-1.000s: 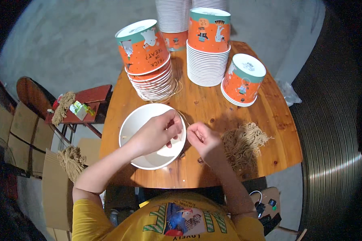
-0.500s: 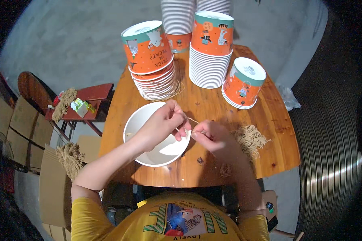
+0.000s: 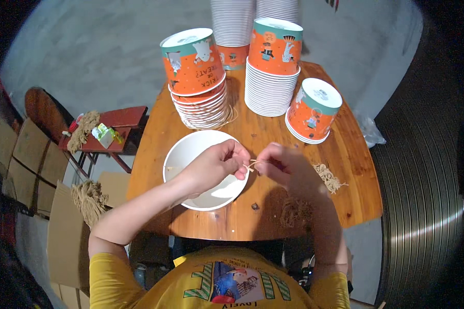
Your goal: Filling festive paper bowls with shredded paper and securing them with a thin string.
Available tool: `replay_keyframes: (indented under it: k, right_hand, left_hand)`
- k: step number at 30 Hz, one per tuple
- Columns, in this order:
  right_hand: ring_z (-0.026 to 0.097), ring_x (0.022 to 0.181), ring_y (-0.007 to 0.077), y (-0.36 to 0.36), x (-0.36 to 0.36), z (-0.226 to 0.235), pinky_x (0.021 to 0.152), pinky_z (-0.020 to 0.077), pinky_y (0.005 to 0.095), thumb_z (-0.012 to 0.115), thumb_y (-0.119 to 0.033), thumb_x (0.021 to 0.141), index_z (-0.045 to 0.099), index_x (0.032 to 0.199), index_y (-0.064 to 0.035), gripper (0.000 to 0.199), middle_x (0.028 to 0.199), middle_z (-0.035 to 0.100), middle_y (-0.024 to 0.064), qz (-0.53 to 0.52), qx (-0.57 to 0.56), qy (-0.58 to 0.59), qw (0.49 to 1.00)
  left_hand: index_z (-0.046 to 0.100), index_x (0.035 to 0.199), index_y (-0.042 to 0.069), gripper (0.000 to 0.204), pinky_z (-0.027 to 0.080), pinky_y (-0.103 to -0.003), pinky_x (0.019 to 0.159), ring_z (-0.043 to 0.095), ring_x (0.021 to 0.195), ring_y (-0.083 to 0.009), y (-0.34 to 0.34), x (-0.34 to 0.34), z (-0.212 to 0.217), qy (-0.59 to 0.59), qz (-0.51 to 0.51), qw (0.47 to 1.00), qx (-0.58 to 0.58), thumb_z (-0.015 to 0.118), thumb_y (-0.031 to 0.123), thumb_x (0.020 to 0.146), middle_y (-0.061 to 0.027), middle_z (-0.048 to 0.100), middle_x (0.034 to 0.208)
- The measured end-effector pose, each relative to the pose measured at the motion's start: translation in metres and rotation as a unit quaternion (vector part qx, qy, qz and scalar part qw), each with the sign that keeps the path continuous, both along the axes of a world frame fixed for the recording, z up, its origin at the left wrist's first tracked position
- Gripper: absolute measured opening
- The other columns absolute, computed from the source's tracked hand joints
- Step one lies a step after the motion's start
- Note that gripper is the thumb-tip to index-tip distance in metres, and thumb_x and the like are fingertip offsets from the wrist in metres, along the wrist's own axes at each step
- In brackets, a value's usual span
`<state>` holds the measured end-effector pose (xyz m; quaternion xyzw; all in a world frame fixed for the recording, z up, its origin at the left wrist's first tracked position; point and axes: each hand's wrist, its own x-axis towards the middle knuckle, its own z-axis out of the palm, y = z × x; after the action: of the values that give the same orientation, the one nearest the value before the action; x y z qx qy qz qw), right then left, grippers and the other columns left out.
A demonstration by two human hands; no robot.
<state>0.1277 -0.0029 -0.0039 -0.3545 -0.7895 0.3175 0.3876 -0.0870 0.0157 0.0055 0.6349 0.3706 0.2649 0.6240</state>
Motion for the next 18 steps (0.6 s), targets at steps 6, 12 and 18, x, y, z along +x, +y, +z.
replay_keyframes:
  k: [6, 12, 18]
  right_hand:
    - [0.046, 0.061, 0.0072, -0.002, 0.003, -0.004, 0.055, 0.0389, 0.0244, 0.064, -0.019, 0.087, 0.059, 0.085, -0.0040, 0.016, 0.066, 0.051, -0.0010, -0.013, -0.027, -0.021, 0.999]
    - [0.047, 0.060, 0.0099, 0.000, 0.004, -0.004, 0.055, 0.0404, 0.0263, 0.066, -0.019, 0.086, 0.057, 0.086, -0.0035, 0.017, 0.067, 0.052, 0.0015, -0.009, -0.013, -0.059, 0.998]
    - [0.051, 0.060, 0.0181, 0.008, 0.003, -0.001, 0.056, 0.0422, 0.0301, 0.068, -0.016, 0.083, 0.056, 0.081, -0.0030, 0.018, 0.067, 0.052, 0.0063, -0.032, 0.033, -0.070, 0.996]
  left_hand:
    - [0.051, 0.107, -0.001, 0.015, 0.048, -0.024, 0.078, 0.057, 0.081, -0.0106, -0.007, -0.004, -0.007, 0.004, 0.012, 0.999, 0.052, 0.050, 0.003, 0.092, -0.0046, 0.057, 0.090]
    - [0.052, 0.097, -0.001, 0.009, 0.048, -0.025, 0.069, 0.057, 0.070, -0.0106, -0.008, -0.001, -0.004, 0.072, 0.053, 0.990, 0.105, 0.049, 0.005, 0.092, -0.0044, 0.057, 0.080]
    - [0.048, 0.103, 0.002, 0.021, 0.049, -0.031, 0.077, 0.057, 0.086, -0.0186, -0.010, -0.004, -0.011, 0.163, 0.027, 0.933, 0.319, 0.057, -0.002, 0.085, -0.0088, 0.049, 0.095]
